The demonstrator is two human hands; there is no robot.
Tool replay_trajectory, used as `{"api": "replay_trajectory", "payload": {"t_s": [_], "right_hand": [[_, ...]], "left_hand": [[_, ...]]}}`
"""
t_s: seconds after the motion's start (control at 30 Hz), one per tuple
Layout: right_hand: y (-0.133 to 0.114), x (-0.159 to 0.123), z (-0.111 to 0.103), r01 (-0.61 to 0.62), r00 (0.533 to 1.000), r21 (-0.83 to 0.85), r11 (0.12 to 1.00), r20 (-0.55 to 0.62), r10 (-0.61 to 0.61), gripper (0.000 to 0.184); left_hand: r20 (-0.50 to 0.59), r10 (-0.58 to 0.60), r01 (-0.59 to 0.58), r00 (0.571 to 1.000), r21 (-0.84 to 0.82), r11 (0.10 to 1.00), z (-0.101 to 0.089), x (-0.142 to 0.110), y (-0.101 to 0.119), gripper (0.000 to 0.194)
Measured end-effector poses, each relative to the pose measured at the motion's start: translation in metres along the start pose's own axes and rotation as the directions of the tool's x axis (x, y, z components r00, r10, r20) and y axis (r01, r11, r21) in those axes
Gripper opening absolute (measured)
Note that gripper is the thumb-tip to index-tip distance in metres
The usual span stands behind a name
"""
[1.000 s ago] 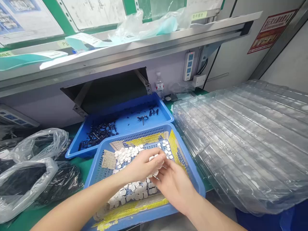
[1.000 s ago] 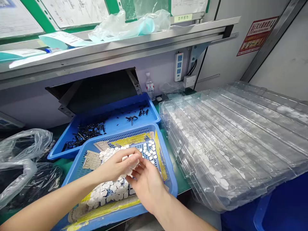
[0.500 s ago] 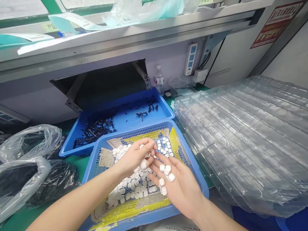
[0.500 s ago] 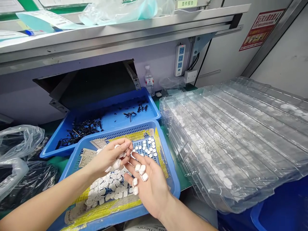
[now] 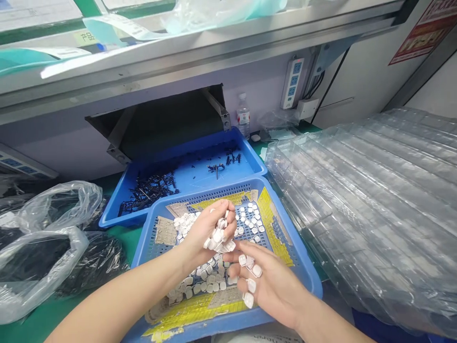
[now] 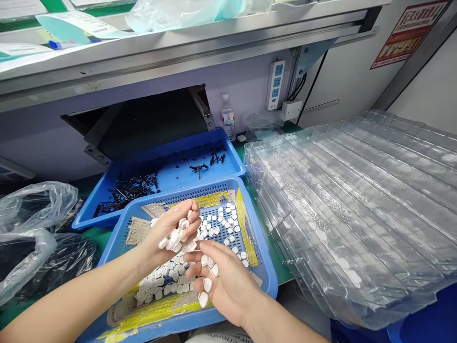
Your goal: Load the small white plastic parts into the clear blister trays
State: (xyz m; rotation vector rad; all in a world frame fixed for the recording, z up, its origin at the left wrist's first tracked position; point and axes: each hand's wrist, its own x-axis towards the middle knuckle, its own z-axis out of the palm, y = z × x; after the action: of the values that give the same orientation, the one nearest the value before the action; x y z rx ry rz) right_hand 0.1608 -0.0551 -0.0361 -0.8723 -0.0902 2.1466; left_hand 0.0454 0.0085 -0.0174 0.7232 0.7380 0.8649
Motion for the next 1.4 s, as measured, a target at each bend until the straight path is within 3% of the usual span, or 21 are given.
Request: {"api": "replay_trajectory", "payload": {"t_s": [0.2, 0.33, 0.47, 0.63, 0.7, 0.8, 0.93, 1.03, 1.17, 1.4], "right_hand": [[0.003, 0.0, 0.002, 0.112, 0.993, -0.227, 0.967, 0.001, -0.115, 0.027], [0.002, -0.001, 0.003, 0.128, 0.991, -0.274, 0.953, 0.005, -0.131, 0.028], [-0.003, -0.002, 0.0, 0.098, 0.995, -0.115, 0.989, -0.018, -0.1, 0.021], [-0.009, -0.004, -0.005, 0.03, 0.996, 0.151, 0.988, 0.073, -0.041, 0.013], [-0.008, -0.005, -0.005, 0.035, 0.996, 0.098, 0.995, 0.075, -0.042, 0.01], [-0.003, -0.004, -0.002, 0.078, 0.997, -0.143, 0.987, 0.032, -0.074, 0.009], [0.005, 0.0, 0.003, 0.179, 0.983, -0.414, 0.892, 0.034, -0.182, 0.022], [0.007, 0.002, 0.004, 0.291, 0.949, -0.539, 0.791, 0.055, -0.311, 0.022], [0.006, 0.003, 0.003, 0.314, 0.94, -0.588, 0.745, 0.082, -0.332, 0.019], [0.008, 0.003, -0.002, 0.337, 0.933, -0.551, 0.763, 0.087, -0.35, 0.018]], "left_hand": [[-0.022, 0.011, -0.012, 1.0, -0.043, 0.999, 0.003, -0.003, -0.009, 0.015], [-0.048, 0.06, -0.063, 0.997, -0.079, 0.995, 0.003, -0.003, -0.005, 0.013], [-0.089, 0.106, -0.116, 0.99, -0.114, 0.987, 0.001, -0.001, 0.005, 0.013], [-0.113, 0.11, -0.124, 0.987, -0.126, 0.984, -0.001, 0.001, 0.006, 0.013], [-0.111, 0.122, -0.134, 0.986, -0.101, 0.986, -0.001, 0.002, 0.004, 0.013], [-0.108, 0.157, -0.16, 0.982, -0.023, 0.987, 0.0, 0.001, -0.001, 0.014], [-0.12, 0.19, -0.175, 0.974, 0.127, 0.976, 0.005, -0.004, -0.008, 0.017], [-0.129, 0.275, -0.23, 0.953, 0.284, 0.931, 0.007, -0.01, -0.013, 0.02], [-0.069, 0.381, -0.32, 0.922, 0.419, 0.85, 0.006, -0.016, -0.018, 0.023], [-0.097, 0.36, -0.313, 0.928, 0.321, 0.894, 0.007, -0.013, -0.015, 0.02]]}}
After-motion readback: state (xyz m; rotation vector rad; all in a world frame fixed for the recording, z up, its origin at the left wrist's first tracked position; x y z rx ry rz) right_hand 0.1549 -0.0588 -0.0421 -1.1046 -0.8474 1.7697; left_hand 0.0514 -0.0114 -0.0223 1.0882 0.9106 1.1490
